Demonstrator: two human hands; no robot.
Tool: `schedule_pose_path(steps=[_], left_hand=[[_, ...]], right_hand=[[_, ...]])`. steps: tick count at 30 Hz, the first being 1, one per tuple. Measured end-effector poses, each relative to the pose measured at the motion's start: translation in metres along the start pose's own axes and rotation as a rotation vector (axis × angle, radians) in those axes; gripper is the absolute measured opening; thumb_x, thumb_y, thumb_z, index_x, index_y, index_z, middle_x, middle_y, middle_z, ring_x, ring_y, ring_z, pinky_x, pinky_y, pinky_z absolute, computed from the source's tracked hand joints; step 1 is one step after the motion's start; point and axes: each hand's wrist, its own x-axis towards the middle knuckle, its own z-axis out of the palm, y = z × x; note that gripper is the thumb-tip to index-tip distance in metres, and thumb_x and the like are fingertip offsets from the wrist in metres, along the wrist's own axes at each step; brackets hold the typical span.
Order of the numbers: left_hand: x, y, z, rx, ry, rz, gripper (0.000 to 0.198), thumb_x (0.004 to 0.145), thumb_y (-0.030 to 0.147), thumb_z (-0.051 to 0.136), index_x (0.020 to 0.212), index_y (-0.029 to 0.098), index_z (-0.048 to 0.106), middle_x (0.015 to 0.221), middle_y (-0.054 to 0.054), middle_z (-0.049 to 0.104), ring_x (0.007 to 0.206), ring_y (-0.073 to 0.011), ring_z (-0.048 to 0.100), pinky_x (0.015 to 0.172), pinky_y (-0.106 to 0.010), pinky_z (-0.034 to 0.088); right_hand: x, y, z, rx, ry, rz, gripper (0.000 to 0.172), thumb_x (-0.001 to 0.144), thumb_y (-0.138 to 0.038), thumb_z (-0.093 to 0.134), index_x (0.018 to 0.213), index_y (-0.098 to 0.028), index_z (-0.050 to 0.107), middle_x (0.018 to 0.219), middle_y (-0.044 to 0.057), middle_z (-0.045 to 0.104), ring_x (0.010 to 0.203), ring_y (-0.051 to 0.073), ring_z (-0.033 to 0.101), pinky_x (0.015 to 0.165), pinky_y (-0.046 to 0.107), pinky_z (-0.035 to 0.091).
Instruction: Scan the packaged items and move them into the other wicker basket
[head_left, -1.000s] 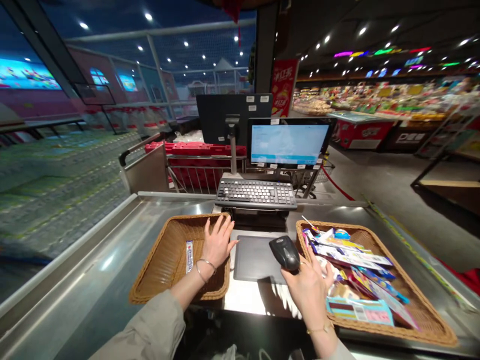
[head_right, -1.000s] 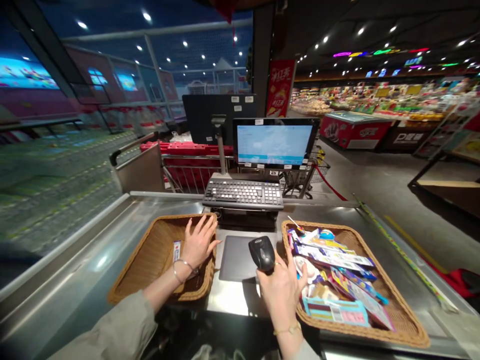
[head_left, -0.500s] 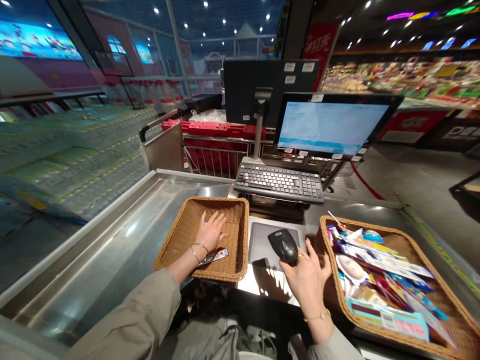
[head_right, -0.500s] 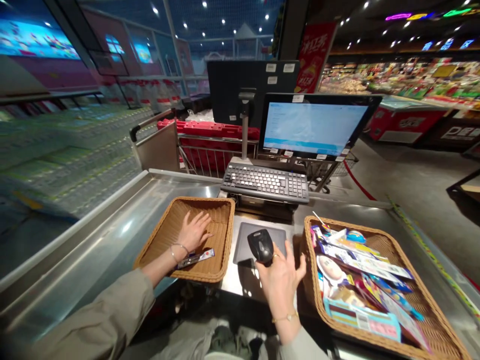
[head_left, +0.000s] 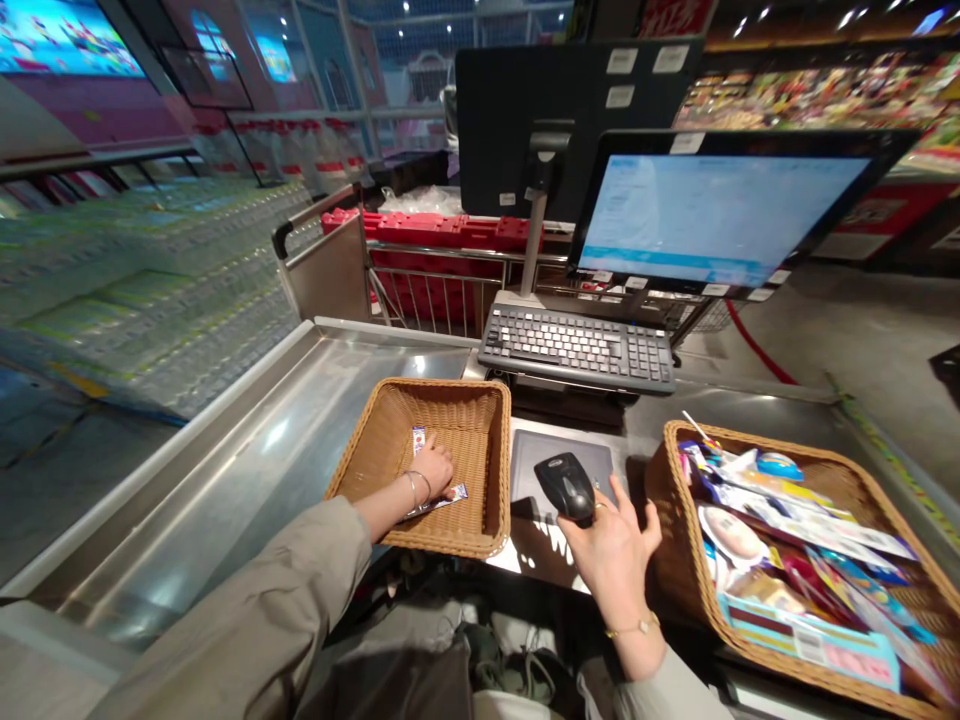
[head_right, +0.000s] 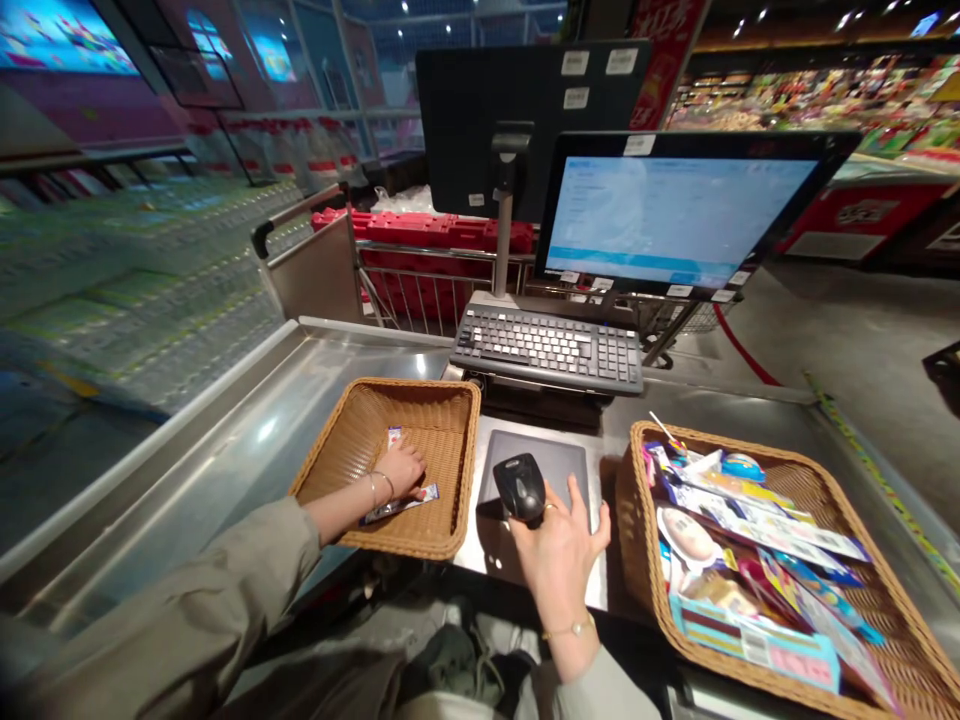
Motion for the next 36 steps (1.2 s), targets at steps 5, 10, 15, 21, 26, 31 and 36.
schedule_pose_path(steps=[5, 10, 15, 21, 26, 31, 36], left_hand=[[0.007, 0.017, 0.013, -0.004, -0.061, 0.058, 0.040, 0.062, 0.049, 0.078, 0.085, 0.019, 0.067, 0.091, -0.011, 0.073, 0.090, -0.0277, 0.065, 0.112, -0.057, 0.014], [0.011, 0.026, 0.014, -0.039, -0.123, 0.081, 0.028, 0.072, 0.034, 0.070, 0.093, 0.016, 0.064, 0.095, -0.015, 0.072, 0.090, -0.0274, 0.066, 0.109, -0.055, 0.019], [0.009, 0.031, 0.010, -0.092, -0.218, 0.072, 0.036, 0.068, 0.028, 0.071, 0.098, 0.013, 0.059, 0.093, -0.017, 0.072, 0.088, -0.0294, 0.067, 0.100, -0.051, 0.033], [0.012, 0.025, -0.014, -0.187, -0.244, -0.038, 0.038, 0.070, 0.030, 0.066, 0.102, 0.014, 0.055, 0.090, -0.017, 0.072, 0.088, -0.0306, 0.068, 0.082, -0.041, 0.047], [0.020, 0.000, -0.049, -0.342, -0.132, -0.152, 0.033, 0.076, 0.029, 0.059, 0.107, 0.020, 0.053, 0.094, -0.009, 0.071, 0.087, -0.0242, 0.068, 0.075, -0.032, 0.048], [0.015, -0.027, -0.070, -0.495, 0.007, -0.192, 0.024, 0.079, 0.023, 0.053, 0.102, 0.023, 0.056, 0.087, 0.001, 0.069, 0.077, -0.0152, 0.065, 0.069, -0.024, 0.047], [0.000, -0.043, -0.051, -0.568, 0.055, -0.186, 0.014, 0.076, 0.018, 0.054, 0.088, 0.020, 0.061, 0.090, 0.000, 0.069, 0.080, -0.0129, 0.063, 0.073, -0.022, 0.048]], right_hand=[[-0.001, 0.000, 0.000, -0.001, -0.016, 0.003, 0.028, 0.080, -0.043, 0.051, 0.073, -0.021, 0.067, 0.100, 0.008, 0.073, 0.123, 0.031, 0.048, 0.108, 0.056, 0.011], [-0.002, 0.002, 0.001, 0.009, -0.035, 0.025, 0.028, 0.080, -0.043, 0.052, 0.076, -0.022, 0.069, 0.102, 0.008, 0.073, 0.123, 0.031, 0.048, 0.109, 0.055, 0.010], [-0.003, 0.004, 0.003, 0.010, -0.017, 0.046, 0.028, 0.080, -0.044, 0.053, 0.074, -0.021, 0.068, 0.101, 0.008, 0.073, 0.124, 0.032, 0.049, 0.109, 0.055, 0.010], [-0.003, 0.005, 0.003, 0.008, -0.003, 0.021, 0.025, 0.079, -0.042, 0.055, 0.075, -0.022, 0.068, 0.101, 0.006, 0.073, 0.125, 0.030, 0.048, 0.109, 0.054, 0.011], [-0.002, 0.005, 0.004, 0.022, 0.015, 0.009, 0.022, 0.078, -0.041, 0.058, 0.076, -0.022, 0.068, 0.102, 0.005, 0.073, 0.125, 0.030, 0.049, 0.110, 0.054, 0.011], [-0.002, 0.004, 0.005, 0.037, 0.021, 0.010, 0.022, 0.078, -0.040, 0.057, 0.076, -0.022, 0.068, 0.101, 0.005, 0.073, 0.125, 0.030, 0.049, 0.109, 0.055, 0.010], [-0.001, 0.003, 0.002, 0.033, 0.012, 0.012, 0.024, 0.079, -0.040, 0.053, 0.074, -0.022, 0.068, 0.101, 0.006, 0.073, 0.124, 0.031, 0.048, 0.108, 0.055, 0.010]])
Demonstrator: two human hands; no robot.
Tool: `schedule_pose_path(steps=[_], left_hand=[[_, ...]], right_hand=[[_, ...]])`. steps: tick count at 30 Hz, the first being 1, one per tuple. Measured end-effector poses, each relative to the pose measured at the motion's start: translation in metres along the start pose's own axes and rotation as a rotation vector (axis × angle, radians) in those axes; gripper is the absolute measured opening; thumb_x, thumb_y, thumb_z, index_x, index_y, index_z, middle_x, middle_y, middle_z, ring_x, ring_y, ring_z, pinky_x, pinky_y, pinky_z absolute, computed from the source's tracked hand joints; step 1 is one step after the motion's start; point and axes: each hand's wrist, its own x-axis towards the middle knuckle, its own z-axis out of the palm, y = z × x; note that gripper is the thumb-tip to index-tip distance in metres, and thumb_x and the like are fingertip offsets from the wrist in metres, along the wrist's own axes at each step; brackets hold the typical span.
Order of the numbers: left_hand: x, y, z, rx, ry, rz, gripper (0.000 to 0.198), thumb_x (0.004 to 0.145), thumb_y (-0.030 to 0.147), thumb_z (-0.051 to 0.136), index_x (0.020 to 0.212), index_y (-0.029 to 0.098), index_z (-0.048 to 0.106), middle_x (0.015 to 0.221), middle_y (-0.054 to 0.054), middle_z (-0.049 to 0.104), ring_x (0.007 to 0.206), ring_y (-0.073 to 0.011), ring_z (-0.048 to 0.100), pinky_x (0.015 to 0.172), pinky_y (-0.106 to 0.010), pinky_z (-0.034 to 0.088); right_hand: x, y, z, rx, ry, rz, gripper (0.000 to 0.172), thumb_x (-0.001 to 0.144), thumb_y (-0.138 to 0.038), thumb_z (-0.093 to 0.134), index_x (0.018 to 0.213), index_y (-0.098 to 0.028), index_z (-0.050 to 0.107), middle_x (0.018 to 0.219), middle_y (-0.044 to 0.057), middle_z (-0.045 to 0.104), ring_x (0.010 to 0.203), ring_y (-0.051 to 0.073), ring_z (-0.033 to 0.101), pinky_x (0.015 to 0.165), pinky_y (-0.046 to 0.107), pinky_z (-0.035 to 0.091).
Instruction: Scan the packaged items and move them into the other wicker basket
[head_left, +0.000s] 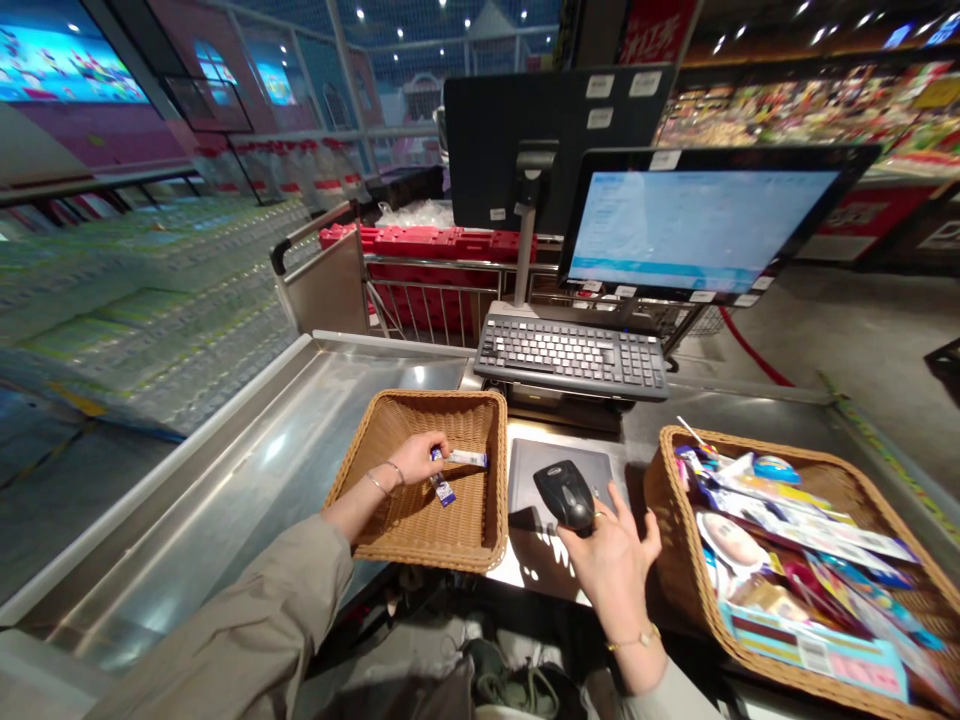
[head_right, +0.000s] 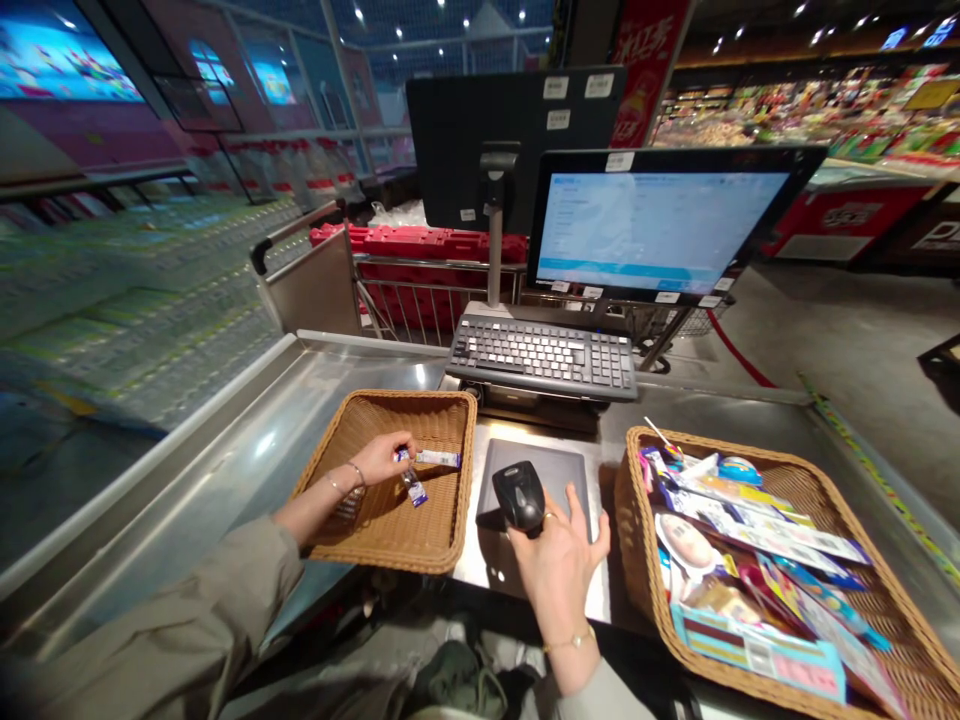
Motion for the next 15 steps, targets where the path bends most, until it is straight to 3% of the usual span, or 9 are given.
schedule_pose_path(steps=[4, 8, 12, 15], left_hand=[[-0.008, -0.029, 0.019, 0.035, -0.008, -0.051, 0.020, 0.075, 0.021, 0.060, 0.095, 0.020, 0.063, 0.093, -0.001, 0.068, 0.083, -0.0144, 0.064, 0.077, -0.024, 0.049], [-0.010, -0.046, 0.032, 0.142, 0.024, -0.139, 0.038, 0.073, 0.034, 0.069, 0.108, 0.021, 0.062, 0.112, -0.010, 0.065, 0.106, -0.0258, 0.060, 0.092, -0.039, 0.046], [-0.007, -0.039, 0.046, 0.251, 0.056, -0.149, 0.044, 0.077, 0.041, 0.067, 0.117, 0.024, 0.059, 0.136, -0.012, 0.055, 0.132, -0.0340, 0.041, 0.109, -0.059, 0.026], [-0.004, -0.027, 0.058, 0.308, 0.041, -0.094, 0.040, 0.080, 0.040, 0.066, 0.116, 0.026, 0.060, 0.140, -0.010, 0.052, 0.137, -0.0329, 0.035, 0.112, -0.063, 0.016]], right_hand=[[0.001, 0.000, -0.003, -0.005, -0.007, -0.002, 0.022, 0.078, -0.039, 0.054, 0.074, -0.023, 0.068, 0.100, 0.006, 0.073, 0.124, 0.030, 0.048, 0.109, 0.055, 0.011], [0.001, 0.001, -0.002, -0.004, 0.003, -0.012, 0.020, 0.077, -0.038, 0.055, 0.072, -0.023, 0.067, 0.099, 0.005, 0.073, 0.124, 0.030, 0.049, 0.109, 0.055, 0.011], [0.000, 0.001, -0.002, -0.010, 0.006, -0.018, 0.020, 0.078, -0.038, 0.055, 0.074, -0.023, 0.068, 0.100, 0.005, 0.073, 0.124, 0.030, 0.049, 0.109, 0.055, 0.011], [-0.001, 0.002, 0.000, -0.018, 0.008, -0.018, 0.022, 0.079, -0.040, 0.053, 0.075, -0.023, 0.068, 0.100, 0.005, 0.073, 0.123, 0.029, 0.050, 0.108, 0.055, 0.012]])
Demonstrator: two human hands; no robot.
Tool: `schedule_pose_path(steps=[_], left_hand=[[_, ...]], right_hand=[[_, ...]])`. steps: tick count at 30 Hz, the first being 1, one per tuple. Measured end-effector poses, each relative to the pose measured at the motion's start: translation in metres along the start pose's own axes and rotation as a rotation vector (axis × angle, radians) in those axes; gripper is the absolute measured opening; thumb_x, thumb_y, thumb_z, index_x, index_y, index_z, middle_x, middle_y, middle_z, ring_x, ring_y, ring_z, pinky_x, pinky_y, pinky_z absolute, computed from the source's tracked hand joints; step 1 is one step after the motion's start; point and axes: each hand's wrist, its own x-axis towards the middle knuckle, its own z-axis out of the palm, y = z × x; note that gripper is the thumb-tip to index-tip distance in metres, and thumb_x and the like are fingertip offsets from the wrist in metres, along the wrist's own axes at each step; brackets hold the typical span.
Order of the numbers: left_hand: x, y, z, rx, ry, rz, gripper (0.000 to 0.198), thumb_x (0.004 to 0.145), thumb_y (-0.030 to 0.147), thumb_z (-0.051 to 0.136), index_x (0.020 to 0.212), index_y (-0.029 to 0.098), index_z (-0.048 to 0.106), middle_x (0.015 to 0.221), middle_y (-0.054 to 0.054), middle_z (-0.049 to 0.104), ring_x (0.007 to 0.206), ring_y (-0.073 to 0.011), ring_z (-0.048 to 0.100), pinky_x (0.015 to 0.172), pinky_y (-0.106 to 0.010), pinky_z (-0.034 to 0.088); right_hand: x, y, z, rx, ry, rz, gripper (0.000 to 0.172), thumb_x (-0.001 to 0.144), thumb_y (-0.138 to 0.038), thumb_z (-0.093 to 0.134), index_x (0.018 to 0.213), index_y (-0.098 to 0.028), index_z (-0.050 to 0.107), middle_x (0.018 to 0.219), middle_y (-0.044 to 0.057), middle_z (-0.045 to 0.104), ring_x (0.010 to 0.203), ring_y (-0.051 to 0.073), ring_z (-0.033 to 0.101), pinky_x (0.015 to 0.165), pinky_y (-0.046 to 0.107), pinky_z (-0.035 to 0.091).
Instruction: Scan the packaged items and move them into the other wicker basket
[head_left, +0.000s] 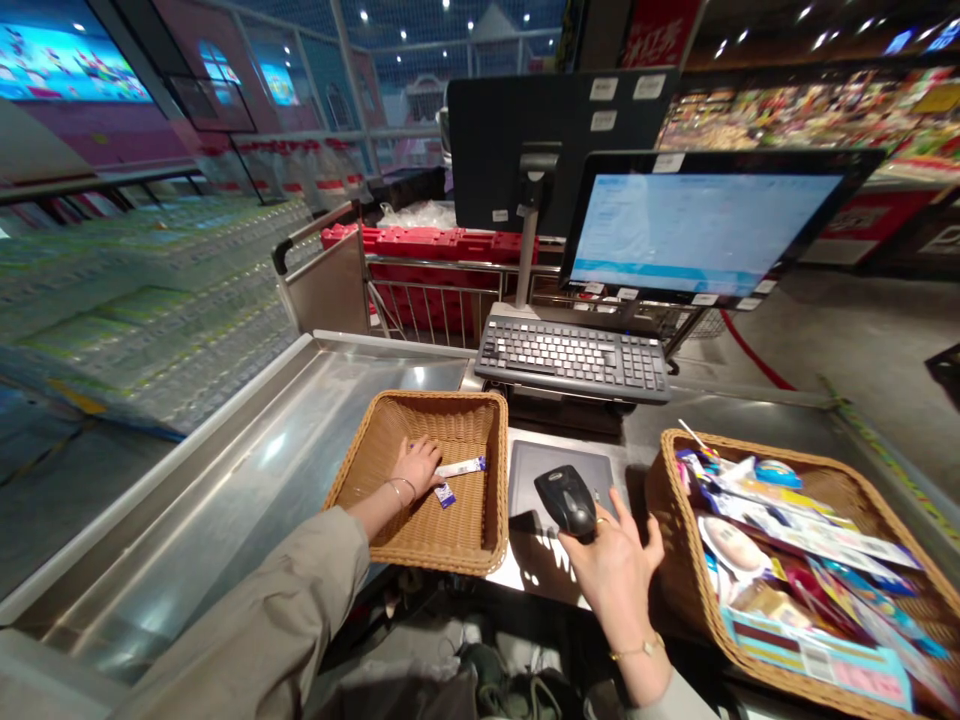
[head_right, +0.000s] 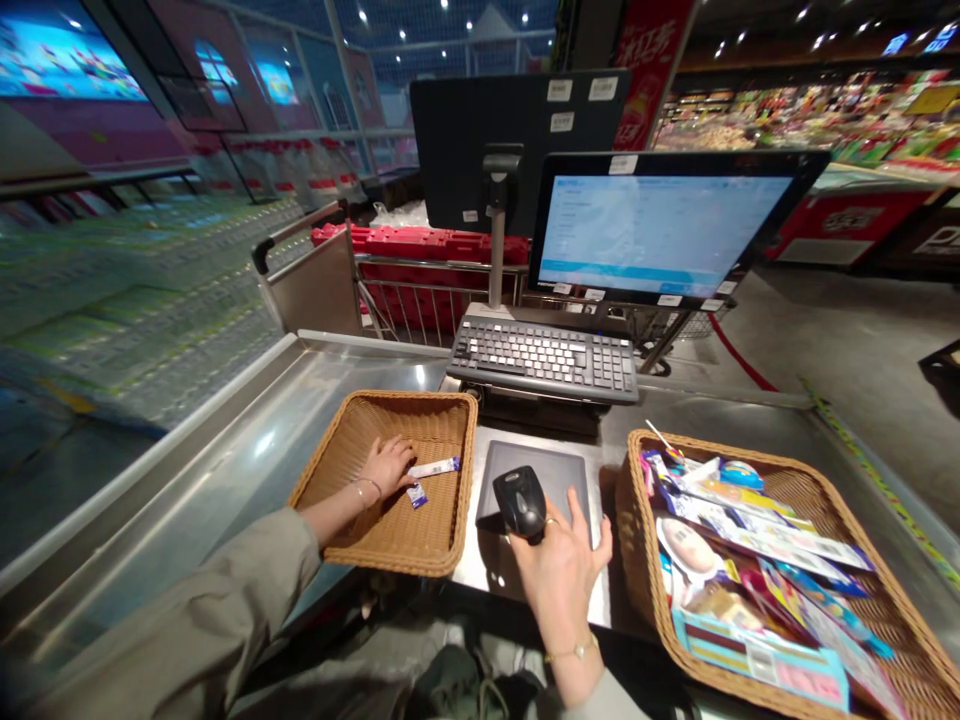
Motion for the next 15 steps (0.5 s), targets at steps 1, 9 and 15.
schedule_pose_path(steps=[1, 9, 15], left_hand=[[0.000, 0.005, 0.003, 0.015, -0.003, 0.019, 0.039, 0.080, 0.040, 0.065, 0.116, 0.025, 0.060, 0.140, -0.010, 0.052, 0.137, -0.0323, 0.035, 0.113, -0.064, 0.014], [0.000, 0.020, 0.017, 0.083, -0.032, 0.034, 0.034, 0.088, 0.033, 0.054, 0.121, 0.024, 0.058, 0.141, -0.013, 0.050, 0.137, -0.0347, 0.033, 0.107, -0.074, 0.011], [0.002, 0.022, 0.025, 0.094, -0.054, 0.006, 0.030, 0.091, 0.029, 0.049, 0.119, 0.021, 0.058, 0.140, -0.015, 0.051, 0.135, -0.0355, 0.035, 0.103, -0.077, 0.015]], right_hand=[[-0.001, 0.001, 0.001, -0.003, 0.003, 0.003, 0.023, 0.079, -0.041, 0.053, 0.075, -0.023, 0.068, 0.099, 0.004, 0.074, 0.123, 0.029, 0.050, 0.108, 0.055, 0.013], [-0.008, 0.014, 0.006, -0.032, 0.007, 0.036, 0.032, 0.080, -0.048, 0.051, 0.076, -0.023, 0.069, 0.096, 0.006, 0.074, 0.119, 0.030, 0.053, 0.109, 0.055, 0.011], [-0.010, 0.017, 0.006, -0.042, -0.012, 0.059, 0.033, 0.080, -0.050, 0.051, 0.074, -0.023, 0.068, 0.097, 0.006, 0.074, 0.118, 0.030, 0.054, 0.110, 0.054, 0.010]])
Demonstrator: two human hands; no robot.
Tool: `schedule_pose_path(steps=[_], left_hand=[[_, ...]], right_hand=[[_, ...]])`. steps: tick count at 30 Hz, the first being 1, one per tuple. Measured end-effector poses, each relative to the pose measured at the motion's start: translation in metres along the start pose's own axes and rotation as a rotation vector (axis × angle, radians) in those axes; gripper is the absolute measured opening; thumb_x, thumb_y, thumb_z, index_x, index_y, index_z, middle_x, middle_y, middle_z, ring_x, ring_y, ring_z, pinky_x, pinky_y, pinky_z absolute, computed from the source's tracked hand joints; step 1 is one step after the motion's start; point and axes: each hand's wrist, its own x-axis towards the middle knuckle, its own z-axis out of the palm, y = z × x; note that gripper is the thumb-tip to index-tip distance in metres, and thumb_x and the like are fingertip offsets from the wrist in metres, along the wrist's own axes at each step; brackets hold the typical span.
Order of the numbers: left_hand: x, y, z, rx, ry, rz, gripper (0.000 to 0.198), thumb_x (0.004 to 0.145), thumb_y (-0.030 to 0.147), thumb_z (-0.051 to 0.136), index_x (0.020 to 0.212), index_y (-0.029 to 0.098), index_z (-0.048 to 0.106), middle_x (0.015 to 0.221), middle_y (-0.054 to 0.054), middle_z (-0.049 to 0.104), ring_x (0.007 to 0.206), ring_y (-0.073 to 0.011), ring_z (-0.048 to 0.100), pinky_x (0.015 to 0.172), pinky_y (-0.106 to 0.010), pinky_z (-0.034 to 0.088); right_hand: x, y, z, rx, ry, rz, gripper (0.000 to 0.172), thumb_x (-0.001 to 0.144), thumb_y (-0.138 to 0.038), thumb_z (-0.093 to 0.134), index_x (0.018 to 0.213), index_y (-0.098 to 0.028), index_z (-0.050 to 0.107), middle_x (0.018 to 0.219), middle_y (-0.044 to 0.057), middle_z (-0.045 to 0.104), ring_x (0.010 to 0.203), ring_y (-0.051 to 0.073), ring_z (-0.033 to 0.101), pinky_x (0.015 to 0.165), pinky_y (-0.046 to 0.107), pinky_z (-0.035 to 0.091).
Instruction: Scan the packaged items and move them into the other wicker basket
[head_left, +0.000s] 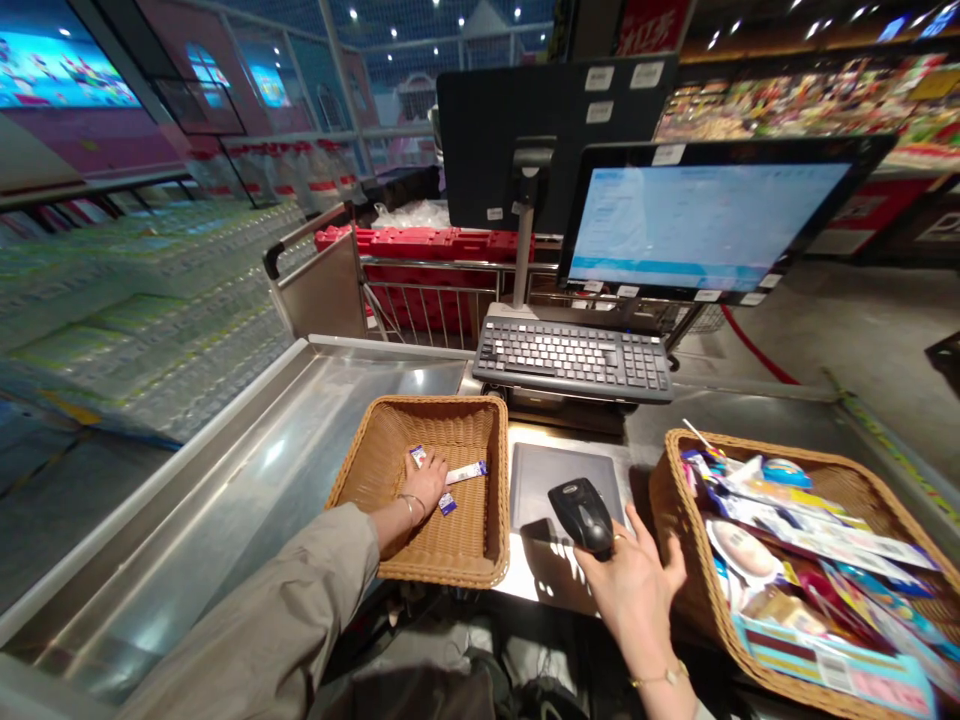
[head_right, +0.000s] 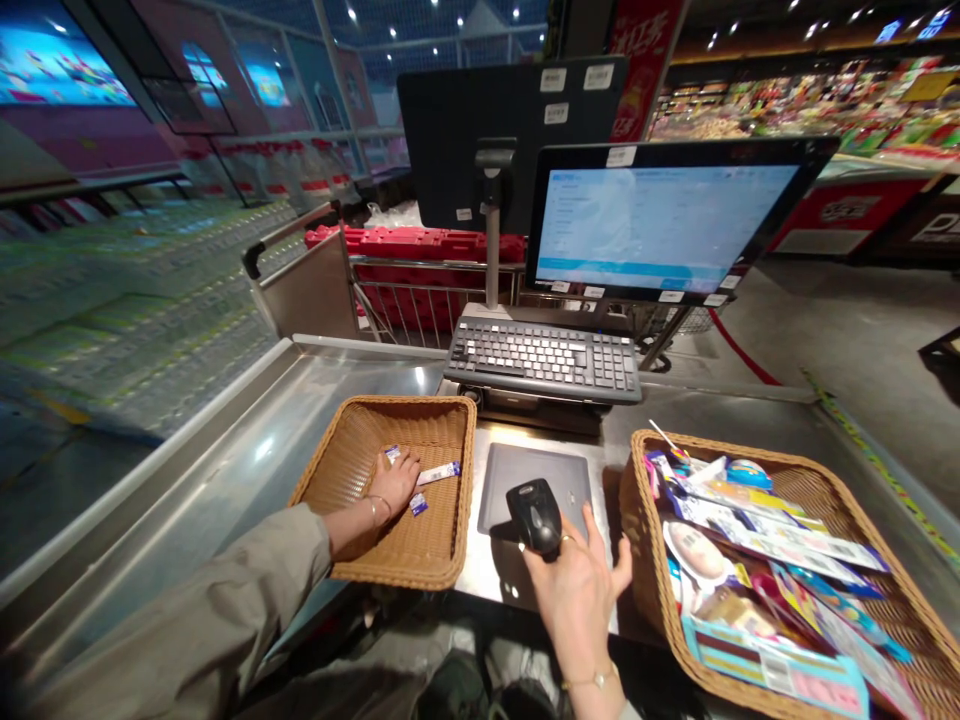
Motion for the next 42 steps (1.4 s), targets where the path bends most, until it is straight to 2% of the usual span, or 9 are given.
schedule_pose_path(steps=[10, 14, 19, 22, 25, 30, 36, 40, 42], left_hand=[[-0.001, 0.001, 0.006, 0.015, -0.014, 0.022, 0.026, 0.092, 0.027, 0.045, 0.114, 0.019, 0.056, 0.129, -0.018, 0.057, 0.134, -0.0326, 0.037, 0.104, -0.073, 0.019], [-0.002, -0.001, 0.007, 0.014, -0.011, 0.022, 0.025, 0.095, 0.026, 0.038, 0.109, 0.017, 0.057, 0.120, -0.018, 0.061, 0.132, -0.0332, 0.040, 0.104, -0.073, 0.020], [-0.002, -0.004, 0.004, 0.019, 0.006, 0.027, 0.022, 0.095, 0.026, 0.040, 0.104, 0.016, 0.058, 0.113, -0.017, 0.063, 0.124, -0.0326, 0.048, 0.105, -0.073, 0.017], [-0.001, -0.005, -0.005, 0.031, 0.026, 0.036, 0.023, 0.095, 0.028, 0.040, 0.099, 0.016, 0.060, 0.101, -0.014, 0.066, 0.106, -0.0289, 0.058, 0.107, -0.072, 0.014], [0.000, -0.007, -0.018, 0.050, 0.059, 0.049, 0.027, 0.096, 0.026, 0.036, 0.095, 0.016, 0.061, 0.095, -0.012, 0.067, 0.097, -0.0266, 0.060, 0.109, -0.072, 0.010], [-0.001, -0.013, -0.043, 0.079, 0.136, 0.052, 0.034, 0.095, 0.013, 0.031, 0.105, 0.018, 0.062, 0.104, -0.013, 0.067, 0.111, -0.0276, 0.055, 0.110, -0.072, 0.000], [-0.010, -0.015, -0.073, 0.092, 0.281, 0.018, 0.037, 0.095, 0.013, 0.032, 0.113, 0.020, 0.062, 0.120, -0.014, 0.065, 0.123, -0.0296, 0.050, 0.109, -0.075, -0.006], [-0.016, -0.008, -0.089, 0.076, 0.374, -0.004, 0.037, 0.095, 0.012, 0.033, 0.114, 0.024, 0.063, 0.142, -0.010, 0.051, 0.133, -0.0324, 0.041, 0.104, -0.080, -0.007], [-0.018, -0.003, -0.097, 0.070, 0.420, -0.003, 0.037, 0.094, 0.012, 0.034, 0.114, 0.024, 0.064, 0.147, -0.009, 0.045, 0.139, -0.0340, 0.034, 0.103, -0.082, -0.007]], right_hand=[[0.002, 0.000, 0.000, 0.025, 0.033, -0.014, 0.026, 0.077, -0.044, 0.055, 0.078, -0.022, 0.068, 0.096, 0.004, 0.074, 0.120, 0.029, 0.053, 0.109, 0.056, 0.010], [0.002, -0.001, -0.002, 0.019, 0.038, -0.025, 0.026, 0.078, -0.044, 0.053, 0.078, -0.023, 0.068, 0.096, 0.005, 0.074, 0.120, 0.030, 0.054, 0.109, 0.056, 0.011], [0.001, -0.002, -0.007, 0.027, 0.037, -0.019, 0.026, 0.079, -0.043, 0.051, 0.075, -0.023, 0.068, 0.097, 0.005, 0.074, 0.120, 0.030, 0.053, 0.108, 0.056, 0.011], [0.001, -0.002, -0.008, 0.027, 0.030, -0.016, 0.026, 0.078, -0.043, 0.051, 0.074, -0.023, 0.068, 0.099, 0.007, 0.073, 0.119, 0.031, 0.053, 0.108, 0.057, 0.011], [0.001, -0.002, -0.009, 0.031, 0.036, -0.025, 0.027, 0.078, -0.043, 0.051, 0.072, -0.022, 0.067, 0.099, 0.007, 0.073, 0.119, 0.031, 0.053, 0.108, 0.057, 0.011], [0.004, -0.003, -0.010, 0.037, 0.052, -0.046, 0.023, 0.078, -0.041, 0.052, 0.073, -0.023, 0.067, 0.098, 0.005, 0.074, 0.120, 0.029, 0.053, 0.109, 0.056, 0.011], [0.007, -0.010, -0.017, 0.046, 0.065, -0.094, 0.020, 0.077, -0.037, 0.053, 0.079, -0.023, 0.068, 0.101, 0.005, 0.073, 0.122, 0.029, 0.051, 0.109, 0.057, 0.011], [0.009, -0.012, -0.020, 0.052, 0.048, -0.103, 0.020, 0.077, -0.035, 0.053, 0.082, -0.024, 0.069, 0.104, 0.005, 0.073, 0.123, 0.029, 0.050, 0.110, 0.057, 0.010], [0.009, -0.013, -0.021, 0.056, 0.039, -0.108, 0.020, 0.076, -0.035, 0.052, 0.080, -0.024, 0.069, 0.105, 0.005, 0.072, 0.124, 0.030, 0.050, 0.109, 0.058, 0.009]])
